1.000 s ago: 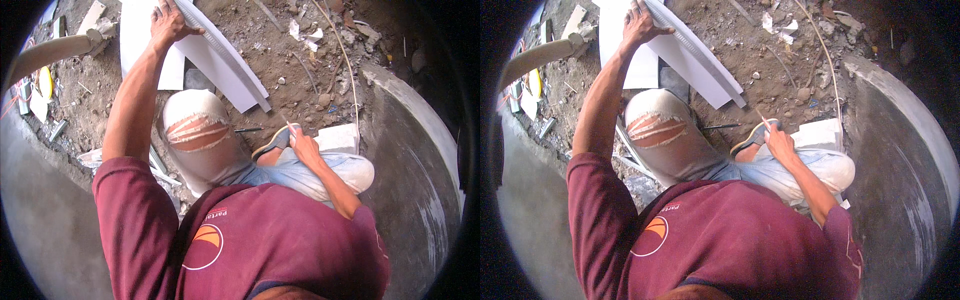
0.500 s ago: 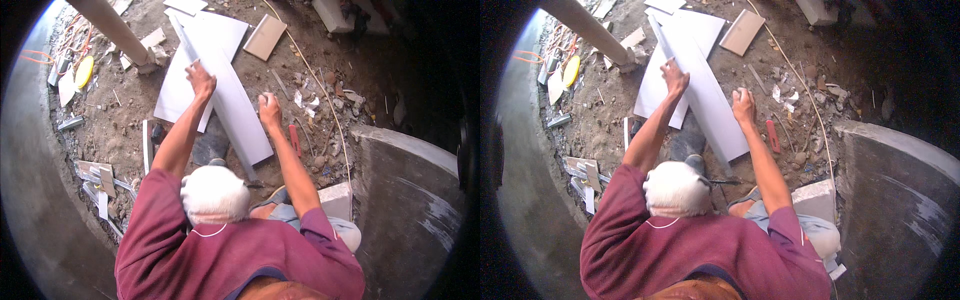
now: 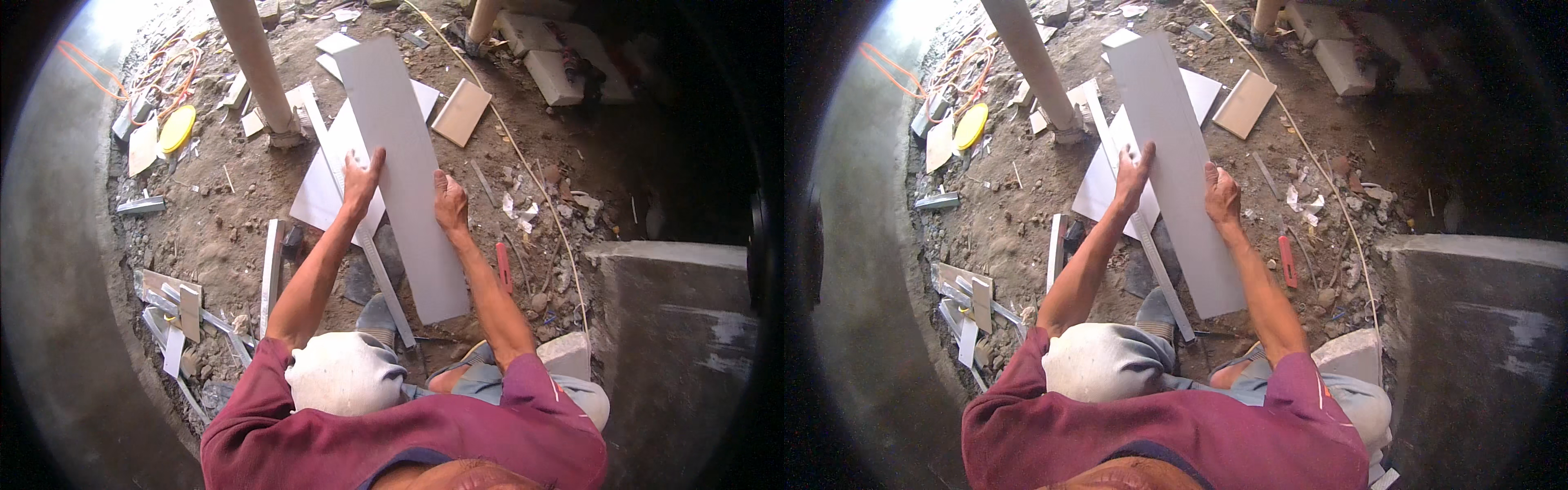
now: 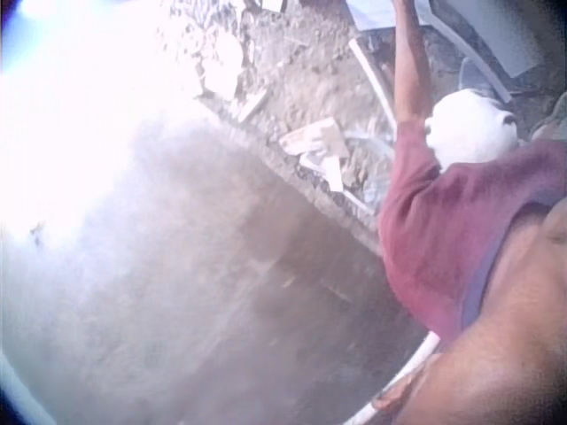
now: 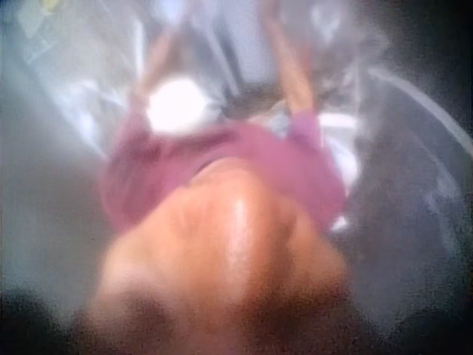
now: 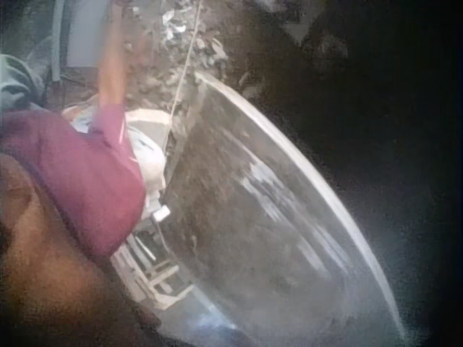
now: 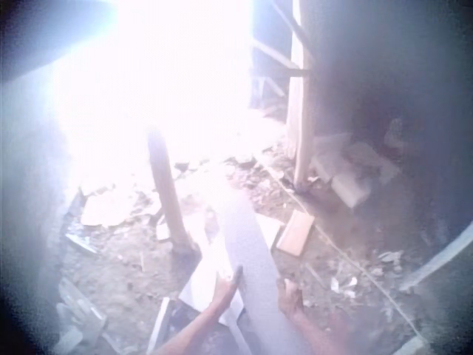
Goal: The person measures and marks white plastic sheets with a ruler and pencil, then uses a utility knife to cut them into smaller pieces. The person repeats this process for multiple sheets, stacking the cut pieces aside.
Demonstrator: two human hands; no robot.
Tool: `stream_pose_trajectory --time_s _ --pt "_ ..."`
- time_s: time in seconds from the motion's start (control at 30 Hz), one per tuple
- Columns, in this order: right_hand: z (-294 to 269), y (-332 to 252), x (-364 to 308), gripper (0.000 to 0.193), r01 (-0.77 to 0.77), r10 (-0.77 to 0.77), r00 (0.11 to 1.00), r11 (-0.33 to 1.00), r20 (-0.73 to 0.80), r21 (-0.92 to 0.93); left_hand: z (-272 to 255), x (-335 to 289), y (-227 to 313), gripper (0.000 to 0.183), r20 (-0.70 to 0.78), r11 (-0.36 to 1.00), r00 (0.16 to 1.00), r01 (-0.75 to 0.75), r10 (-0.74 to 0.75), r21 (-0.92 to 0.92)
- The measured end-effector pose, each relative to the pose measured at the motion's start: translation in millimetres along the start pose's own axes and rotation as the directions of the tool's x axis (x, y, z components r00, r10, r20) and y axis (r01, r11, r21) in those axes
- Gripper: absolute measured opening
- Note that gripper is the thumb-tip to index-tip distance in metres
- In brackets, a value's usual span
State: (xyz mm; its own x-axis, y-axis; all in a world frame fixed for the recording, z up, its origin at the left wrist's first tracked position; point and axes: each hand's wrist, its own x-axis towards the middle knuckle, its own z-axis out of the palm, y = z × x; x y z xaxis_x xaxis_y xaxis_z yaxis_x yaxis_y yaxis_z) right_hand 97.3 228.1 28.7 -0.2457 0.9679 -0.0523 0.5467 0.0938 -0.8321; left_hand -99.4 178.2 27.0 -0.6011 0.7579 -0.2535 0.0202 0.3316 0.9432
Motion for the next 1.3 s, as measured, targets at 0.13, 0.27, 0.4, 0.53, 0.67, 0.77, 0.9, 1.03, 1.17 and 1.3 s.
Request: stream_pose_trajectory --time_s 0.13,0.27,0.4,0.53,0.67,0.77,0.9,1.03,1.17,1.3 --pt "-50.5 -79.4 -16.6 0.065 0.098 -0.087 0.987 0.992 -0.137 0.082 14.1 -21.2 82.0 0.078 0.26 0.87 0.961 0.045 0.096 -0.491" --pt "-72.6 -141.1 16.2 0.069 0.123 -0.062 0.94 0.978 -0.336 0.166 26.5 -64.5 139.4 0.069 0.085 0.887 0.942 -0.272 0.324 -0.374" --pt "-74.8 -159.8 21.6 0.075 0.118 0.026 0.893 0.95 -0.45 0.289 26.8 -65.3 143.8 0.064 0.0 0.867 0.911 -0.392 0.412 -0.307" --pt "-75.6 -178.5 12.8 0.079 0.143 0.066 0.867 0.917 -0.493 0.373 21.7 -73.6 139.8 0.063 0.015 0.887 0.916 -0.385 0.402 -0.253" --pt "-89.0 -183.6 12.2 0.083 0.097 0.052 0.907 0.94 -0.418 0.328 22.1 -77.8 141.0 0.063 0.034 0.848 0.892 -0.417 0.452 -0.328" --pt "-98.2 -182.2 11.0 0.086 0.055 0.082 0.919 0.942 -0.385 0.332 20.1 -74.8 141.3 0.061 0.088 0.86 0.891 -0.399 0.445 -0.317" --pt "-116.1 -176.1 12.4 0.088 0.147 -0.038 0.947 0.934 -0.318 0.327 30.3 -79.8 141.4 0.063 0.028 0.837 0.886 -0.426 0.462 -0.343" --pt "-166.1 -206.4 41.3 0.083 0.362 -0.236 0.905 0.862 -0.353 0.354 33.9 -79.7 142.7 0.062 0.104 0.85 0.882 -0.404 0.46 -0.337" --pt "-202.2 -241.0 80.7 0.085 0.363 -0.225 0.909 0.842 -0.352 0.398 44.8 -78.2 142.9 0.061 0.186 0.837 0.841 -0.431 0.508 -0.337" --pt "-209.3 -265.6 79.8 0.084 0.484 -0.294 0.867 0.693 -0.403 0.534 40.9 -66.5 149.0 0.061 0.274 0.865 0.84 -0.371 0.468 -0.337"
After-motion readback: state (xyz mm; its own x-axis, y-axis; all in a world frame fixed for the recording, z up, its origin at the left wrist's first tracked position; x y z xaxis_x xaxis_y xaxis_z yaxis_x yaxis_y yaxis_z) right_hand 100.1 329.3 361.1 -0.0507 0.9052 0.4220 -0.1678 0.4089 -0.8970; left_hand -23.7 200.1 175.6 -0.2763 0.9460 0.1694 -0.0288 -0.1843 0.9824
